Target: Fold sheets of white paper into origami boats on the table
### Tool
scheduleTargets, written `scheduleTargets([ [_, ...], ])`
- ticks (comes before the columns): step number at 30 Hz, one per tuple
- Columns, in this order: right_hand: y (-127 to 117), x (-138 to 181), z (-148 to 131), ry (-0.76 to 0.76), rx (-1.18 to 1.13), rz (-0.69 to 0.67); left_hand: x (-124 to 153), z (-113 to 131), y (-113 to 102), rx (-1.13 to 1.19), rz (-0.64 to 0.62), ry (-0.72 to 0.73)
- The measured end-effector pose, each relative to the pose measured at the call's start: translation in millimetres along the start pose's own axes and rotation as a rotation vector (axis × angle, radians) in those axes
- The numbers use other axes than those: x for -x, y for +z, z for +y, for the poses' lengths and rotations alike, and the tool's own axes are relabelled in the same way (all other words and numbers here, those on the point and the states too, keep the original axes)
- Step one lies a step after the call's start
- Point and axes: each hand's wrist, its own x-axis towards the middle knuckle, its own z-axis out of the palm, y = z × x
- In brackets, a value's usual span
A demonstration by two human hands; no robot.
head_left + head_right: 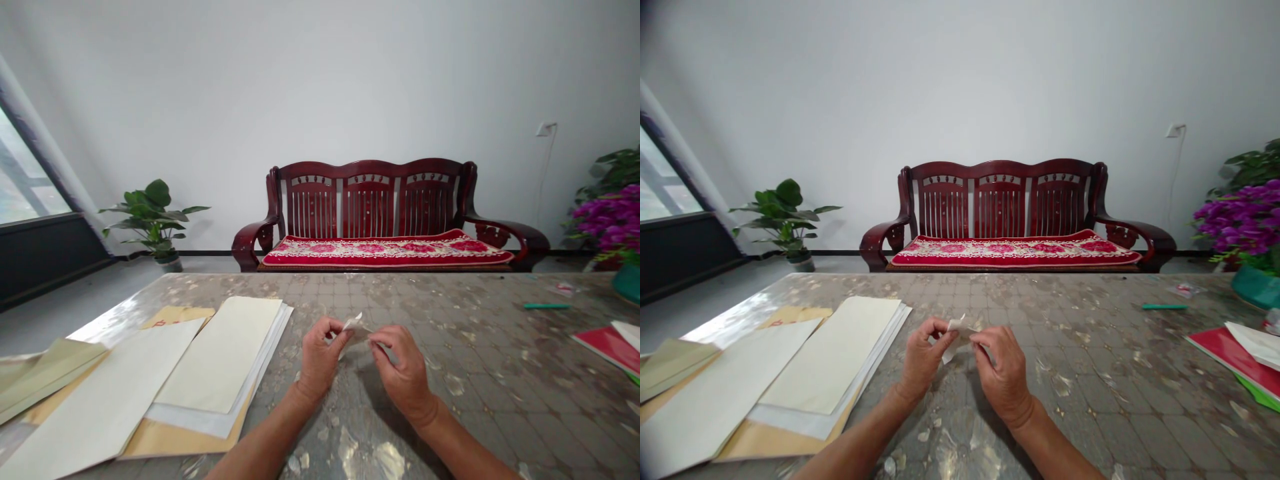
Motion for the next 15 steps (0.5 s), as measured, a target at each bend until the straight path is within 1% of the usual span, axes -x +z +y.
scheduleTargets([
  [3, -2.4, -2.4, -5.4, -0.045, 0.018, -0.027, 3.3, 0.6, 1.9, 0.013, 0.008, -0.010],
  [7, -2.8, -8.1, -8.8, -0.079, 0.054, 0.021, 6.3, 0.2, 4.4, 0.029, 0.021, 0.007],
  [11, -2.3, -9.5, -7.6, -0.106, 0.053, 0.032, 7.9, -3.0, 5.3, 0.035, 0.025, 0.063],
  [15, -0.2, -6.5, -6.0, -0.076, 0.014, 0.030, 9.1, -6.0, 6.1, 0.005, 0.031, 0.149],
])
